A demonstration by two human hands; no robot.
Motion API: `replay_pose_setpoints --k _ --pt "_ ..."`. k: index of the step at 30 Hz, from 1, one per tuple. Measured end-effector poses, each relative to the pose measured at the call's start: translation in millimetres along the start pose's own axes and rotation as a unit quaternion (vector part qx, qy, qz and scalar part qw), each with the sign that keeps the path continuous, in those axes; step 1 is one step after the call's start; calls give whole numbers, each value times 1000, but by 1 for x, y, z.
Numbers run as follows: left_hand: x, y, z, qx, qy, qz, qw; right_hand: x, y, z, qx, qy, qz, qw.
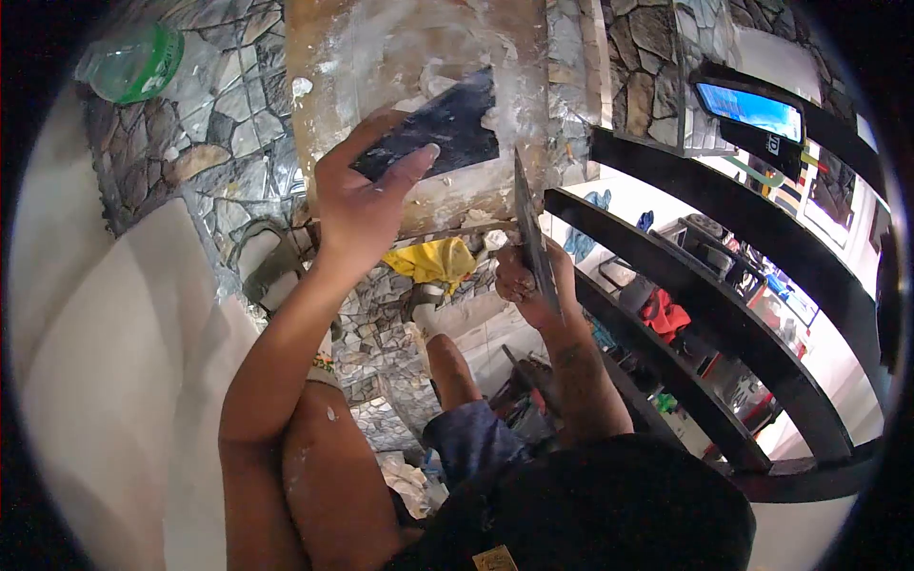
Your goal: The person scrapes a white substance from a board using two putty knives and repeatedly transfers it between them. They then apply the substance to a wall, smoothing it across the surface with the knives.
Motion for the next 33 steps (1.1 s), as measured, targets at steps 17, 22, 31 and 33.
replay_pose_setpoints --k 17,22,31,33 --pt "-3 -4 19 28 32 26 999 16 39 -20 -40 -123 -43 991" --pt "-4 -7 25 45 49 13 998 32 41 -1 -105 -200 -45 973" --pt "-1 -13 28 72 -16 -21 997 48 61 8 -58 -247 -81 964" --pt "0 -14 28 67 -27 -29 997 44 76 -18 -16 -186 -92 978"
Point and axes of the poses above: each hand's wrist, its own y-axis towards the middle knuckle, its own z-axis out of the palm, x = y × z, the point moved 5 cm from there along y, towards the middle knuckle, and after that the axes turned 10 degrees about x, right-handed, at the moved point
